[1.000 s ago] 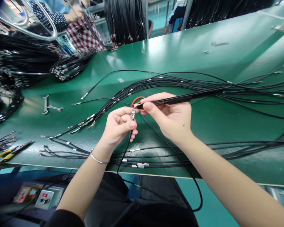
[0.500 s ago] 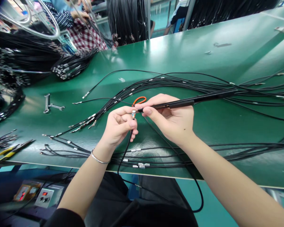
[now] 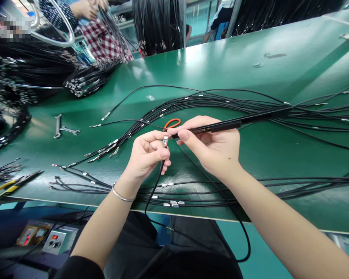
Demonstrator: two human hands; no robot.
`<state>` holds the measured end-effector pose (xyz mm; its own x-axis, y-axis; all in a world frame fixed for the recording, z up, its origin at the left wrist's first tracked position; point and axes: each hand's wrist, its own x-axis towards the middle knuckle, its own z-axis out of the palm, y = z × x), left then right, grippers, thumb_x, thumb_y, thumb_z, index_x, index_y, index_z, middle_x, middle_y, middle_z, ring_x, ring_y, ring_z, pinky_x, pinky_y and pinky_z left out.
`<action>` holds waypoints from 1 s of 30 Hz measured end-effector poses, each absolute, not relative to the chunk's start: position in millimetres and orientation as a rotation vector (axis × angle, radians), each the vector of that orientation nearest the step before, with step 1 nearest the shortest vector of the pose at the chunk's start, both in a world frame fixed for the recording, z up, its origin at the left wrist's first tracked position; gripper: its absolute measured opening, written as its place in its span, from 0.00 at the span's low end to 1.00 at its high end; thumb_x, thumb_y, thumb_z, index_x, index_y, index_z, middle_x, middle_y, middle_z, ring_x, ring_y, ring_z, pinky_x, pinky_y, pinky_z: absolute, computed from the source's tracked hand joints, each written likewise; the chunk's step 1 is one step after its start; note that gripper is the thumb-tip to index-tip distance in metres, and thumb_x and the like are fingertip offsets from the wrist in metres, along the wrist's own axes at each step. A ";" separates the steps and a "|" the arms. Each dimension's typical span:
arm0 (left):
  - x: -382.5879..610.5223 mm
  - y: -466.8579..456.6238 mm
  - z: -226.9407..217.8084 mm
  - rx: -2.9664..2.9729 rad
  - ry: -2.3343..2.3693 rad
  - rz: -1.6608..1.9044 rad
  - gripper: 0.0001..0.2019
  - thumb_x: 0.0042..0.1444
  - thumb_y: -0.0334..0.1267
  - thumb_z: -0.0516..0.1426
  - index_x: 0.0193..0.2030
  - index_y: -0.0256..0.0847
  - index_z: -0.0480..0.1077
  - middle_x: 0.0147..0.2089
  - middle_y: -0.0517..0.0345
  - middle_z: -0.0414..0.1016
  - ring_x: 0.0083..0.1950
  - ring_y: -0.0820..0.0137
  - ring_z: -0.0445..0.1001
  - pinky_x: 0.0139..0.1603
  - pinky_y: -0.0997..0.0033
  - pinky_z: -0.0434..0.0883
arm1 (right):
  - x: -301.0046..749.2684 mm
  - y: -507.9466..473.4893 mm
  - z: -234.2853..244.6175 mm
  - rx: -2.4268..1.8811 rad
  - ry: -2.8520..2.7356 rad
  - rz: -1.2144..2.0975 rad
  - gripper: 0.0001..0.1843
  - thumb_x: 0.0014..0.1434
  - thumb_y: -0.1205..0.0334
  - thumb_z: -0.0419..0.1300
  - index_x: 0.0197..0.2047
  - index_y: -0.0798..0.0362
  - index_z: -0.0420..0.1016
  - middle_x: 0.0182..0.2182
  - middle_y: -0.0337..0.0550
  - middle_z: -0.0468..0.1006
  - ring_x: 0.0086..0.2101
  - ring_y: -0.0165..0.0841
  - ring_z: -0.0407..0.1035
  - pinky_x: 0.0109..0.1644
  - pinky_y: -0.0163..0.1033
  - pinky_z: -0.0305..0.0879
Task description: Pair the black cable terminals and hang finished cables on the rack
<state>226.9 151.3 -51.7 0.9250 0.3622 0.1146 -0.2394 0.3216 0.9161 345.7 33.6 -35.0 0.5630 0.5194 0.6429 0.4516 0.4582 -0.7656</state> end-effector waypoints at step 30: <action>226.0 152.5 -51.7 1.157 0.093 0.403 0.17 0.48 0.37 0.70 0.42 0.38 0.73 0.21 0.64 0.74 0.21 0.70 0.76 0.17 0.79 0.73 | 346.5 35.2 -33.6 -1.132 -1.104 0.059 0.03 0.57 0.62 0.68 0.36 0.45 0.84 0.33 0.40 0.83 0.36 0.37 0.78 0.38 0.41 0.78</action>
<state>226.0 152.5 -51.7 0.9247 0.3564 0.1341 -0.2618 0.3393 0.9035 346.5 35.2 -33.6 0.5065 0.5420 0.6706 0.4678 0.4807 -0.7417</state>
